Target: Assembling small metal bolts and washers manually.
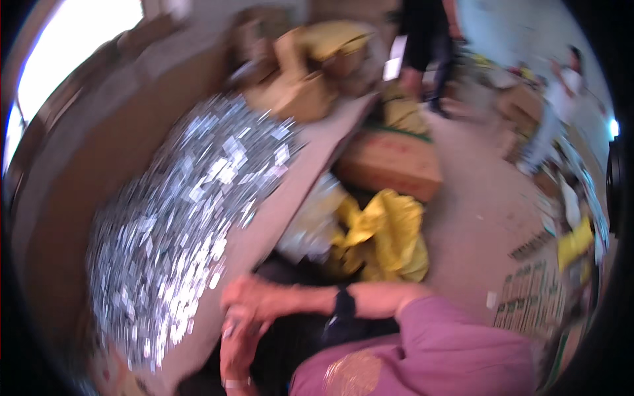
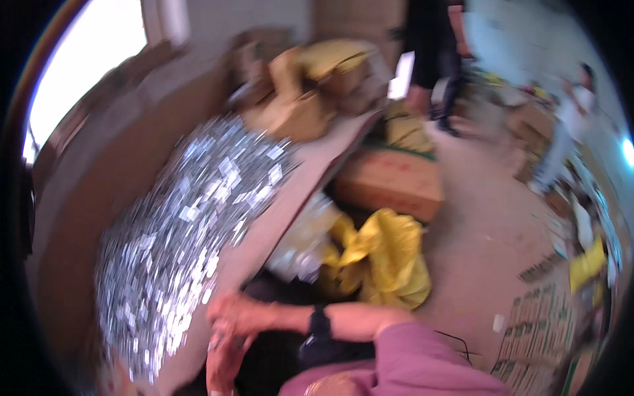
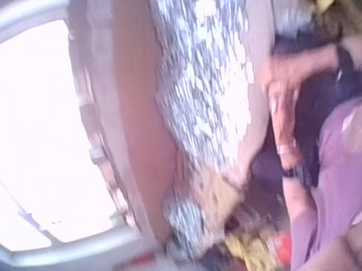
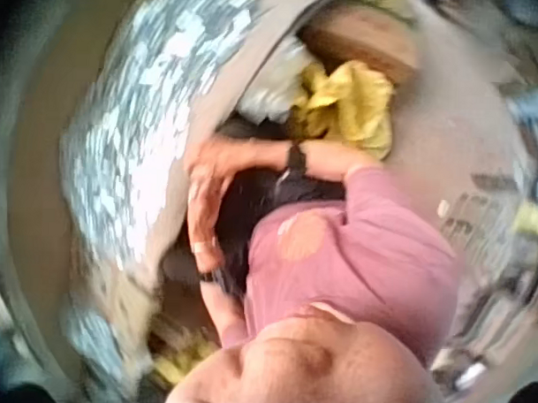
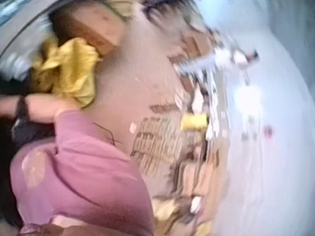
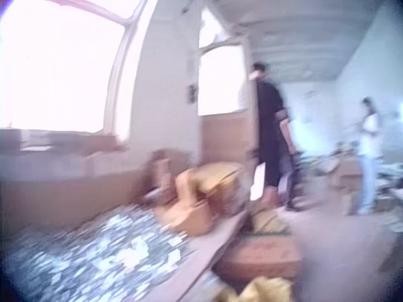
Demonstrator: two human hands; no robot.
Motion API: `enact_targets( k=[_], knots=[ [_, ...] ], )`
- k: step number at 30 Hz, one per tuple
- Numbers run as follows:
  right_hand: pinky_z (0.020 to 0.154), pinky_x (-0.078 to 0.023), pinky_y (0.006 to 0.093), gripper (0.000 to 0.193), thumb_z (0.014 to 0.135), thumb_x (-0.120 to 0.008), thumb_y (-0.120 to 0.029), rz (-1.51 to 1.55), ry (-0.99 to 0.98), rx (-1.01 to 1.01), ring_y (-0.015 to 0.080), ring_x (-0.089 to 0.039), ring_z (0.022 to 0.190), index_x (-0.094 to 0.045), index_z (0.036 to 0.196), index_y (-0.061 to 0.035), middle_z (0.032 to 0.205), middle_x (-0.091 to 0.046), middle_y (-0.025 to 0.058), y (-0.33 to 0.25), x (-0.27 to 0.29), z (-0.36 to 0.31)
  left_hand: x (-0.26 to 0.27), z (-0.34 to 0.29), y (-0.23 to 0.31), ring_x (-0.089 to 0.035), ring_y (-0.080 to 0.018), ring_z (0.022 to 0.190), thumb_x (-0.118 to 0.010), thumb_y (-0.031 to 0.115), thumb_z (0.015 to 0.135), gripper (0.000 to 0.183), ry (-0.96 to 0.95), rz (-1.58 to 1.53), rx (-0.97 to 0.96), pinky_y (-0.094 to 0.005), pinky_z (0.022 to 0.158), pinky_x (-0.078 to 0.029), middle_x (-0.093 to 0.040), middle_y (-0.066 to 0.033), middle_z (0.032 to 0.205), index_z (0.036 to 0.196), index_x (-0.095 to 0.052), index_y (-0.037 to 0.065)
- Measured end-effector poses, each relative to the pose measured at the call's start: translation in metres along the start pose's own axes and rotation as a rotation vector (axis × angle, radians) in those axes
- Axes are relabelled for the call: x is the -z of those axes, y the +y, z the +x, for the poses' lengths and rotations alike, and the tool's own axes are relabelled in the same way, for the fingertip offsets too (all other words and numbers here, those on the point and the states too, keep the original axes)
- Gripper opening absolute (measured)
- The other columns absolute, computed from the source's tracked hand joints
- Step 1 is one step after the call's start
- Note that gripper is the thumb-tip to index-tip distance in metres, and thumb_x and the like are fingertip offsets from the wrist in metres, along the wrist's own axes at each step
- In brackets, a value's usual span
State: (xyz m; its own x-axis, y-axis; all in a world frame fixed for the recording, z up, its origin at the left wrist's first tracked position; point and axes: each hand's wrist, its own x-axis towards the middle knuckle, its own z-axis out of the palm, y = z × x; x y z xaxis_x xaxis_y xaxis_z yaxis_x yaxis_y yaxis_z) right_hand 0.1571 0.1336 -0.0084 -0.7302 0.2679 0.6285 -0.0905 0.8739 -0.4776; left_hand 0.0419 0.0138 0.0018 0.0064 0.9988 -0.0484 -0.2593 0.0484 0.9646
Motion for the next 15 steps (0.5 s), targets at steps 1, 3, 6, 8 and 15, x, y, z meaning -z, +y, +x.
enact_targets(
  k=[1, 3, 6, 8, 15],
  knots=[
    [0.082, -0.04, 0.0396, 0.026, 0.08, -0.054, -0.031, -0.116, -0.132, 0.009, 0.0279, -0.05, 0.094, -0.058, 0.087, -0.0063, 0.096, -0.052, 0.0108, -0.013, 0.009, 0.002, -0.003, 0.0, 0.01, -0.055, -0.0219, 0.103, -0.062, 0.017, 0.086, 0.018, 0.086, -0.346, 0.219, -0.0497, 0.088, -0.048, -0.052, -0.0054, 0.104, 0.1, -0.052, 0.012],
    [0.085, -0.035, 0.0383, 0.025, 0.082, -0.051, -0.031, -0.04, 0.064, -0.047, 0.0267, -0.048, 0.094, -0.051, 0.089, -0.0071, 0.095, -0.049, 0.0097, -0.009, -0.005, -0.009, -0.03, -0.008, 0.035, -0.06, -0.0192, 0.08, -0.059, 0.022, 0.091, 0.021, 0.147, -0.335, 0.247, -0.0275, 0.064, -0.049, -0.062, -0.0056, 0.09, 0.097, -0.062, 0.003],
    [0.081, -0.037, 0.0387, 0.024, 0.08, -0.053, -0.026, 0.105, 0.02, -0.248, 0.0265, -0.052, 0.084, -0.05, 0.082, -0.0027, 0.086, -0.052, 0.0099, -0.018, 0.022, 0.001, 0.01, 0.006, -0.01, -0.054, -0.0182, 0.097, -0.061, 0.016, 0.089, 0.027, -0.193, 0.477, -0.02, -0.0353, 0.089, -0.044, -0.058, -0.0047, 0.105, 0.111, -0.055, 0.002],
    [0.08, -0.038, 0.0388, 0.023, 0.08, -0.055, -0.023, 0.126, 0.066, -0.294, 0.0265, -0.053, 0.083, -0.05, 0.083, -0.0016, 0.085, -0.053, 0.0101, -0.04, 0.061, 0.005, -0.009, 0.02, -0.006, -0.055, -0.0177, 0.096, -0.061, 0.015, 0.088, 0.027, -0.264, 0.492, 0.018, -0.0354, 0.089, -0.044, -0.059, -0.0041, 0.104, 0.11, -0.054, 0.002],
    [0.081, -0.042, 0.04, 0.017, 0.083, -0.056, -0.011, -0.095, 0.4, -0.033, 0.0299, -0.054, 0.088, -0.051, 0.093, 0.0023, 0.09, -0.053, 0.0124, -0.055, 0.08, -0.02, -0.042, 0.021, 0.019, -0.059, -0.0155, 0.089, -0.06, 0.018, 0.09, 0.019, -0.092, -0.524, 0.316, -0.0295, 0.085, -0.047, -0.063, -0.0033, 0.098, 0.106, -0.059, 0.006]
  ],
)
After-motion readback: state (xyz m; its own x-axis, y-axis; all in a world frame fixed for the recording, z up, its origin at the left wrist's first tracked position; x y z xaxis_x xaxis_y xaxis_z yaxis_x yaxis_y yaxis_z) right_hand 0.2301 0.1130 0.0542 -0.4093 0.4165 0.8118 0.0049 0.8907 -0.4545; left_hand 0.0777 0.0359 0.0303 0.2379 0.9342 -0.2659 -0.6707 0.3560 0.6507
